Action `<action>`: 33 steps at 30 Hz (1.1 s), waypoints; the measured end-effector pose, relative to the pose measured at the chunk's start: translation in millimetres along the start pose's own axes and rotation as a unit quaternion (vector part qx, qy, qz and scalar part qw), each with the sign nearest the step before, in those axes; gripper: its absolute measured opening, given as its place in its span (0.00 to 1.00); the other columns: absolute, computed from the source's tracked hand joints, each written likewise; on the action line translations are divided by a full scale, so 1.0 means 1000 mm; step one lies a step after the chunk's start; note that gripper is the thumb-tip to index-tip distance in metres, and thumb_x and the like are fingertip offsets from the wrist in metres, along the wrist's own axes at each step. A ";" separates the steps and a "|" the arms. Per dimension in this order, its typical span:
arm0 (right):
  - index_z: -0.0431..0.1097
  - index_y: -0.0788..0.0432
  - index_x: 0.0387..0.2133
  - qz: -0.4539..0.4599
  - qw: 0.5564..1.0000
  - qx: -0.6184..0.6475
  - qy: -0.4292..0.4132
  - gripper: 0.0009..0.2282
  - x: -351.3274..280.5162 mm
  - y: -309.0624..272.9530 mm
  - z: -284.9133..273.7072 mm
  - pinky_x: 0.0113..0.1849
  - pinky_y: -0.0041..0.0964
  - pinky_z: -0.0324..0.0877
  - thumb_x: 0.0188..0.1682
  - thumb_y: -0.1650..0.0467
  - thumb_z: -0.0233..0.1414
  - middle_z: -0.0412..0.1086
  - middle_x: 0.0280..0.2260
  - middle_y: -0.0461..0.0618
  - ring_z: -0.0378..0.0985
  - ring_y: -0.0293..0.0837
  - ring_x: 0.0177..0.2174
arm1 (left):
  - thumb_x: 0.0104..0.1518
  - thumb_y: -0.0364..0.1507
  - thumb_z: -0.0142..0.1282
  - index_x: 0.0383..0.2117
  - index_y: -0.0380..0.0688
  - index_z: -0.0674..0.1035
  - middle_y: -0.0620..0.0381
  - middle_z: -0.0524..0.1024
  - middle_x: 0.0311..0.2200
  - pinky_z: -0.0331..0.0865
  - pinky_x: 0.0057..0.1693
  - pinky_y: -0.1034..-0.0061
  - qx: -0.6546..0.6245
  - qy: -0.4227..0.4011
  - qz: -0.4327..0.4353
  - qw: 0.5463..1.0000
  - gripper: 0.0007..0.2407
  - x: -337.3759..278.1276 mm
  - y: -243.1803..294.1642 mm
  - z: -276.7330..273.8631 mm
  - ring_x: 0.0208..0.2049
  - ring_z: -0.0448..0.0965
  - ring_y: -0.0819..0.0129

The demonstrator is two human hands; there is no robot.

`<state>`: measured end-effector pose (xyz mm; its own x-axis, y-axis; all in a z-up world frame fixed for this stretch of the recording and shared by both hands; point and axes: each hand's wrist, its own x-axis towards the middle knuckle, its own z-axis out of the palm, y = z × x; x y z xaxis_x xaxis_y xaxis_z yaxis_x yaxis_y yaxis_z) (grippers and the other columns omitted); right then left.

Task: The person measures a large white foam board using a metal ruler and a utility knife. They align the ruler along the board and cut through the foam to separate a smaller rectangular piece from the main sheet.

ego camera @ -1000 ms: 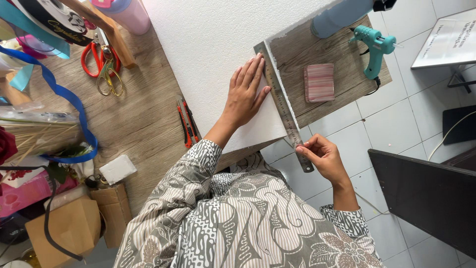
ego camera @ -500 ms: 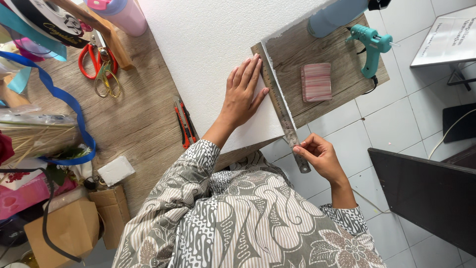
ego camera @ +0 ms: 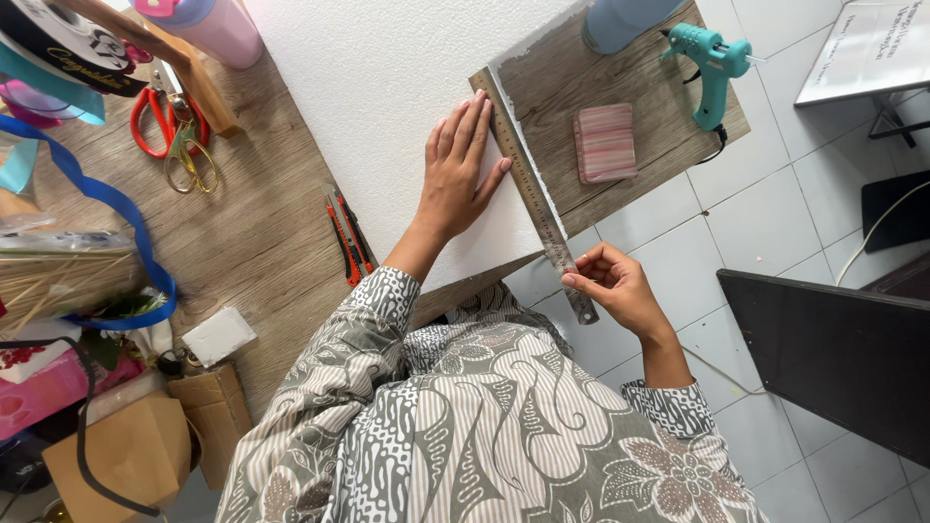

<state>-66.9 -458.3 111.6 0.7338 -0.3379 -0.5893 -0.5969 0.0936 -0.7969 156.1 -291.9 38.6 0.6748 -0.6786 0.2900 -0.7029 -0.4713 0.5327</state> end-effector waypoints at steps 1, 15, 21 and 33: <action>0.65 0.59 0.29 0.000 1.000 0.000 0.003 0.09 -0.001 -0.003 0.001 0.38 0.24 0.72 0.42 0.75 0.61 0.73 0.29 0.48 0.76 0.35 0.33 | 0.68 0.42 0.45 0.67 0.42 0.53 0.53 0.50 0.69 0.47 0.71 0.62 -0.002 0.000 0.002 1.000 0.27 0.000 0.000 0.000 0.70 0.50 0.61; 0.67 0.61 0.51 -0.047 0.998 -0.021 -0.027 0.20 0.003 -0.005 0.005 0.38 0.22 0.69 0.43 0.75 0.58 0.68 0.28 0.42 0.71 0.32 0.31 | 0.69 0.42 0.45 0.67 0.42 0.52 0.53 0.49 0.69 0.49 0.71 0.60 -0.001 -0.006 -0.008 1.000 0.27 0.000 -0.001 0.003 0.70 0.49 0.60; 0.67 0.61 0.51 -0.047 0.998 -0.017 -0.027 0.20 0.002 -0.004 0.005 0.36 0.22 0.70 0.44 0.75 0.58 0.66 0.27 0.42 0.71 0.32 0.30 | 0.69 0.43 0.43 0.68 0.43 0.52 0.54 0.49 0.69 0.50 0.70 0.58 -0.011 -0.008 -0.018 1.000 0.27 0.000 0.002 0.000 0.70 0.50 0.60; 0.67 0.61 0.51 -0.044 0.999 -0.015 -0.021 0.20 0.003 -0.001 0.005 0.37 0.22 0.69 0.44 0.75 0.58 0.67 0.28 0.42 0.71 0.31 0.31 | 0.69 0.42 0.45 0.67 0.42 0.53 0.54 0.50 0.69 0.51 0.70 0.60 -0.005 -0.001 -0.011 1.000 0.27 0.001 0.001 0.000 0.70 0.51 0.60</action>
<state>-62.5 -455.2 109.4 0.7966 -0.3045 -0.5222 -0.5383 0.0359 -0.8420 156.0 -293.1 39.3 0.6891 -0.6696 0.2772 -0.6861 -0.4795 0.5472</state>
